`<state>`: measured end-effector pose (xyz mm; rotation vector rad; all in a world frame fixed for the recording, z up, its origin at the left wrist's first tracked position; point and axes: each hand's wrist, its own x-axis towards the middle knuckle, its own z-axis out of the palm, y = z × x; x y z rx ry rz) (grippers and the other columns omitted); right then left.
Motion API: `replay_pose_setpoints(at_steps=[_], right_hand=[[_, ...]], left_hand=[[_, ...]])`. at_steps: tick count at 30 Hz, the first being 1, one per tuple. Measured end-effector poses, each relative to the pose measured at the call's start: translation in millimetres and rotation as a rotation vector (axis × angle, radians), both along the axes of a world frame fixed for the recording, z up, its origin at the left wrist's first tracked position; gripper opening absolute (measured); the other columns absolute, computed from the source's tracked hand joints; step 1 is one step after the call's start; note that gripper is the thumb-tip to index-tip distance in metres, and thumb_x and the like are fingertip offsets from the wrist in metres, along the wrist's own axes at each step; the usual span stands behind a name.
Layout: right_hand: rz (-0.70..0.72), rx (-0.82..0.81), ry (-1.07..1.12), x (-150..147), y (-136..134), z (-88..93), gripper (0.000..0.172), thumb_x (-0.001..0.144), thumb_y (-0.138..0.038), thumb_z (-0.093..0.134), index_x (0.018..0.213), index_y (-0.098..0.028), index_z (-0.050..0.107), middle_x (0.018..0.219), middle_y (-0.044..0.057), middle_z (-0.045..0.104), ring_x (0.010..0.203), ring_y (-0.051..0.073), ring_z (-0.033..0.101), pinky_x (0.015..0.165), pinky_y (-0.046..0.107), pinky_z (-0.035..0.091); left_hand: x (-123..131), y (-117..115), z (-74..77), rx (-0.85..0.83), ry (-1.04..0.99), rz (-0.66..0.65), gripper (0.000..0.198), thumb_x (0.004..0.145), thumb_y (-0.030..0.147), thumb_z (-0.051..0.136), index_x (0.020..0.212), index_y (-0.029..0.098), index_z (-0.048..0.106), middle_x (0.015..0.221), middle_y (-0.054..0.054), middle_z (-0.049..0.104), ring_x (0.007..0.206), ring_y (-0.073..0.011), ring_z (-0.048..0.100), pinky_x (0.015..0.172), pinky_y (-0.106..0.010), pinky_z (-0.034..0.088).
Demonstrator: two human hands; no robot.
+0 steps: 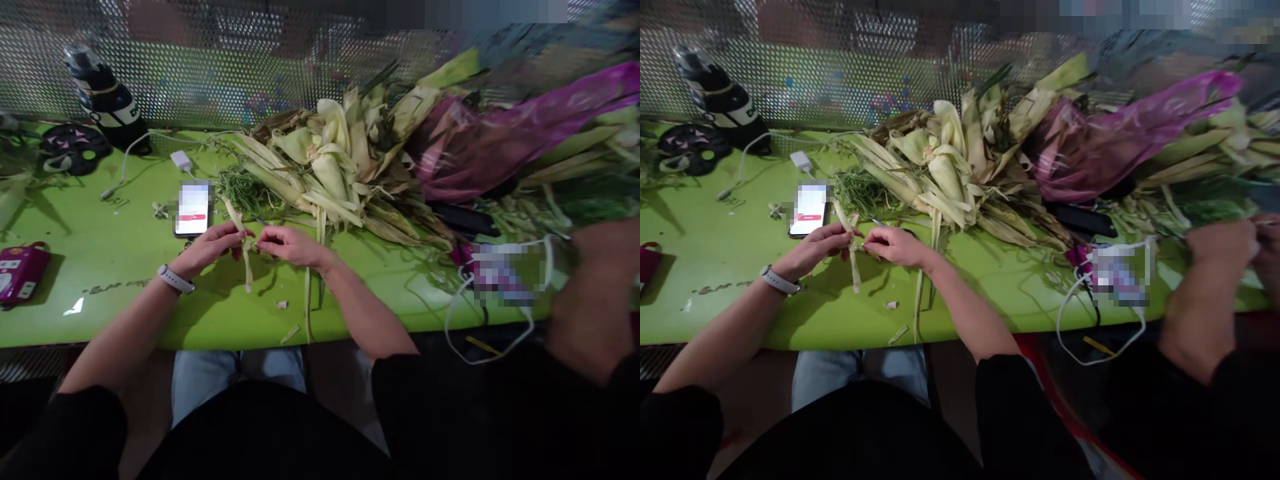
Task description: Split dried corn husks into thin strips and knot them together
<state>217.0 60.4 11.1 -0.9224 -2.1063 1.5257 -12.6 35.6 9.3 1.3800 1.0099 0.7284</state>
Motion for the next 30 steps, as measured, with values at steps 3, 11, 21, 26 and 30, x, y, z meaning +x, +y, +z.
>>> replay_pose_setpoints(at_steps=[3, 11, 21, 26, 30], right_hand=[[-0.002, -0.042, -0.034, 0, -1, 2.8, 0.018, 0.092, -0.034, 0.055, 0.09, -0.017, 0.058, 0.075, 0.0, 0.059, 0.067, 0.013, 0.054, 0.066, 0.028, 0.042], [-0.281, -0.026, 0.04, -15, -6, 0.1, 0.022, 0.092, -0.034, 0.054, 0.104, -0.018, 0.063, 0.107, 0.006, 0.066, 0.099, 0.017, 0.058, 0.095, 0.035, 0.045], [-0.29, -0.325, 0.405, -29, -6, -19.7, 0.032, 0.074, -0.039, 0.077, 0.098, -0.02, 0.069, 0.101, 0.004, 0.07, 0.092, 0.014, 0.063, 0.087, 0.03, 0.053], [-0.397, -0.28, 0.474, -36, -11, -25.2, 0.032, 0.068, -0.043, 0.081, 0.083, -0.019, 0.066, 0.089, 0.002, 0.069, 0.082, 0.014, 0.062, 0.08, 0.03, 0.054], [-0.516, -0.203, 0.487, -38, -10, -29.7, 0.028, 0.071, -0.042, 0.079, 0.078, -0.02, 0.064, 0.081, 0.001, 0.068, 0.079, 0.014, 0.061, 0.083, 0.031, 0.052]], left_hand=[[1, 0, 1.0, 0.052, -0.021, -0.006, 0.026, 0.089, 0.033, 0.062, 0.108, 0.016, 0.068, 0.077, -0.001, 0.061, 0.065, -0.0103, 0.054, 0.062, -0.023, 0.045], [10, -3, -1.1, 0.085, -0.021, -0.07, 0.028, 0.087, 0.03, 0.065, 0.112, 0.018, 0.065, 0.071, 0.0, 0.056, 0.06, -0.01, 0.049, 0.054, -0.023, 0.04], [13, -4, -5.9, 0.197, 0.139, -0.075, 0.028, 0.083, 0.04, 0.067, 0.084, 0.013, 0.074, 0.075, -0.005, 0.068, 0.064, -0.012, 0.055, 0.061, -0.026, 0.042], [17, -6, -6.6, 0.227, 0.141, -0.072, 0.027, 0.082, 0.041, 0.067, 0.08, 0.015, 0.076, 0.07, -0.004, 0.068, 0.061, -0.012, 0.053, 0.059, -0.026, 0.042], [19, -9, -2.9, 0.205, 0.172, -0.087, 0.031, 0.083, 0.044, 0.066, 0.075, 0.016, 0.075, 0.058, 0.0, 0.057, 0.052, -0.0087, 0.042, 0.05, -0.024, 0.031]])
